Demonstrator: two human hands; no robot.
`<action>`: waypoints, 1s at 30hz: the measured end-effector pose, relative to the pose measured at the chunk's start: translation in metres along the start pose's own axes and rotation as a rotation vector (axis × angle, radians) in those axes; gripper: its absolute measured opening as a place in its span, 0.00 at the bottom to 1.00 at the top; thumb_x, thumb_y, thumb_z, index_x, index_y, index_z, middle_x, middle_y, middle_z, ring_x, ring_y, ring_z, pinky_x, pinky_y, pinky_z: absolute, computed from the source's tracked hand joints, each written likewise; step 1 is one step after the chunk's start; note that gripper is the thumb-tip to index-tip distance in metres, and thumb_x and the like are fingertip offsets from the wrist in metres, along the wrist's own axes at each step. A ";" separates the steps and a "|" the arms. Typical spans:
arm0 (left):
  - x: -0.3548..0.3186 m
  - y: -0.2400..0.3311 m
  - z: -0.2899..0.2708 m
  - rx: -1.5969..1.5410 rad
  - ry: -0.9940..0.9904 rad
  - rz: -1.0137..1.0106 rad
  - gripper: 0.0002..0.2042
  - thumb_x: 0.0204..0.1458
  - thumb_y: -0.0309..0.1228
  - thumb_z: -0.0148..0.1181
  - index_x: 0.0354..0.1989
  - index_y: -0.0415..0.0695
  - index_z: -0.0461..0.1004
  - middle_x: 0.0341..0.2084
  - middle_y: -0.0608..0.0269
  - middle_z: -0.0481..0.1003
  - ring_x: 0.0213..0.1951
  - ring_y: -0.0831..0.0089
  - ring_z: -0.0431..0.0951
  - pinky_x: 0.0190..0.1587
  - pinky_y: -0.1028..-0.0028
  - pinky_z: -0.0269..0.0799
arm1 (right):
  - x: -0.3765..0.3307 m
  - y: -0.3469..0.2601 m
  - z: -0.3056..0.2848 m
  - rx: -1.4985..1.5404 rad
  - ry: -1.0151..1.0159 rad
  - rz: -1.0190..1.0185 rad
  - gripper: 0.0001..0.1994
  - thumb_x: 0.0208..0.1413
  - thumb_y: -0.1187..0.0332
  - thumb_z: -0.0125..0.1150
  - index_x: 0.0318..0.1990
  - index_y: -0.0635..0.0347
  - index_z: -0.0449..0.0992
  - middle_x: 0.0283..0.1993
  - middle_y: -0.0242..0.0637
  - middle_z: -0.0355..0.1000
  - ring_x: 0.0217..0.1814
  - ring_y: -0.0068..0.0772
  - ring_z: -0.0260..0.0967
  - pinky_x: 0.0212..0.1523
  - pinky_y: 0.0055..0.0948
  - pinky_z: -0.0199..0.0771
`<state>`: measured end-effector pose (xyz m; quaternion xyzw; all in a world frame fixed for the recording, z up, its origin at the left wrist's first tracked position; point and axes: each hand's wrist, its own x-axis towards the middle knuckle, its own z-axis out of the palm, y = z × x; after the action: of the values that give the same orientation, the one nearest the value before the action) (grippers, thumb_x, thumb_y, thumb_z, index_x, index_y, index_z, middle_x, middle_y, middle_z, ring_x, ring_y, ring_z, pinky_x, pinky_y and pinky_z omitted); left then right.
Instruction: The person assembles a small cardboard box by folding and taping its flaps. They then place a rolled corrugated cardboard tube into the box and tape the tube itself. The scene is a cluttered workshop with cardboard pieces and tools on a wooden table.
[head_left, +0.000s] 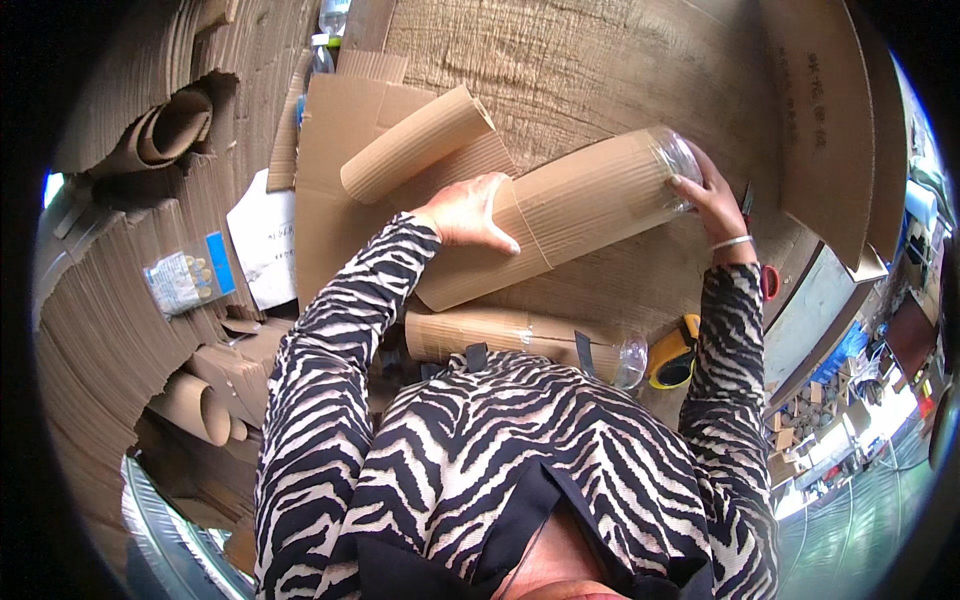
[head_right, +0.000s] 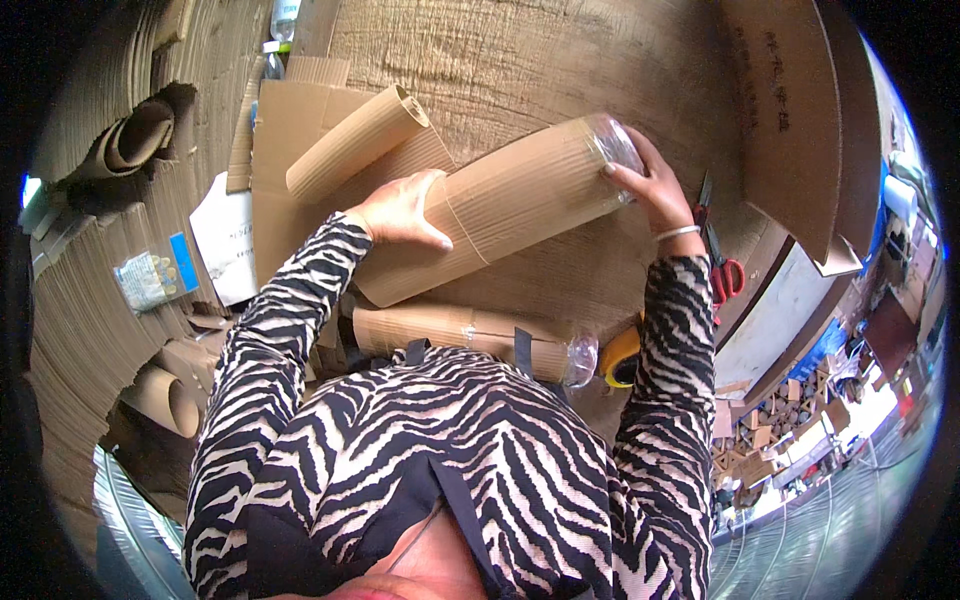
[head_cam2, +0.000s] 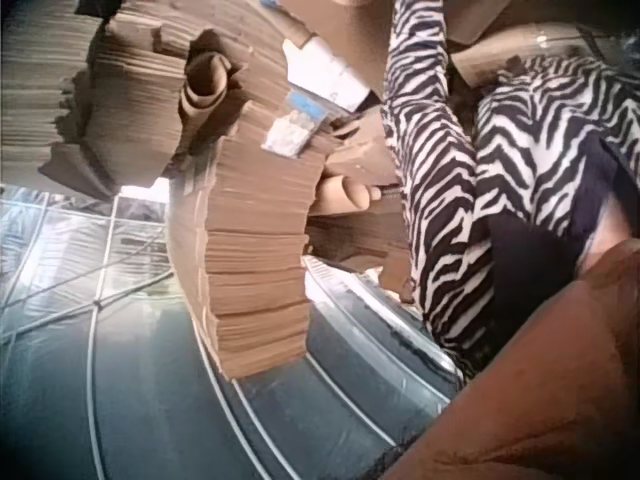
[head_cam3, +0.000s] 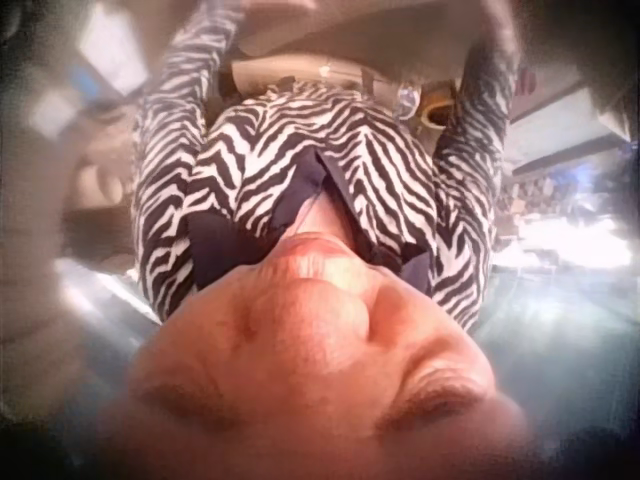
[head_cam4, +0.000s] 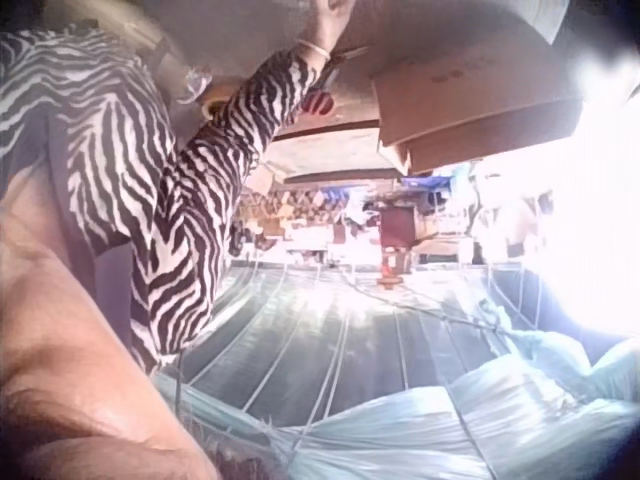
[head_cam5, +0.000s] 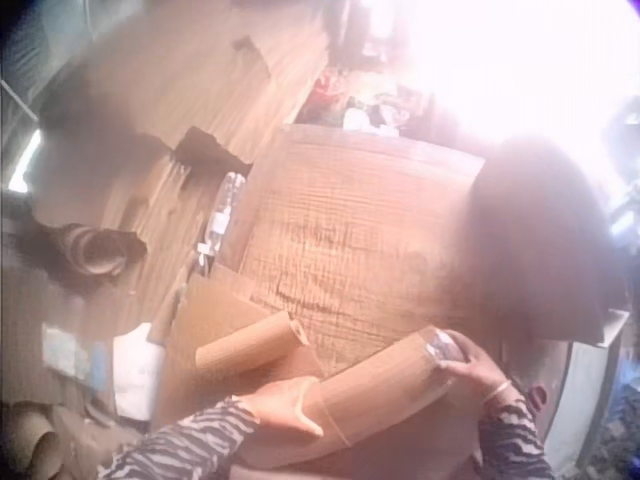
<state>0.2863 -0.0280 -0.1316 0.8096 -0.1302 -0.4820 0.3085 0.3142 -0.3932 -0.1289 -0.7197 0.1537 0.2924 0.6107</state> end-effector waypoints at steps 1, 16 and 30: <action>-0.002 -0.004 0.012 -0.018 0.047 0.026 0.49 0.30 0.50 0.73 0.60 0.34 0.59 0.55 0.42 0.66 0.58 0.52 0.66 0.61 0.64 0.61 | -0.009 0.013 0.000 -0.075 0.071 -0.017 0.36 0.46 0.61 0.69 0.63 0.62 0.63 0.60 0.43 0.65 0.63 0.36 0.61 0.63 0.30 0.58; -0.003 -0.026 -0.002 0.011 0.061 0.077 0.52 0.34 0.51 0.72 0.65 0.35 0.52 0.61 0.42 0.58 0.64 0.50 0.57 0.66 0.62 0.53 | -0.036 -0.016 0.164 -1.395 -0.195 -0.922 0.30 0.46 0.63 0.57 0.62 0.50 0.64 0.64 0.34 0.60 0.70 0.38 0.53 0.67 0.58 0.45; -0.020 -0.026 -0.026 0.139 0.326 0.057 0.48 0.27 0.44 0.74 0.61 0.38 0.59 0.56 0.46 0.66 0.58 0.54 0.66 0.61 0.62 0.63 | -0.007 -0.054 0.188 -1.385 -0.244 -0.976 0.41 0.37 0.63 0.69 0.64 0.46 0.60 0.68 0.38 0.56 0.71 0.45 0.51 0.66 0.63 0.44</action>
<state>0.2960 0.0123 -0.1251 0.8925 -0.1342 -0.3251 0.2825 0.2966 -0.2004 -0.0974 -0.8795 -0.4536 0.1002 0.1031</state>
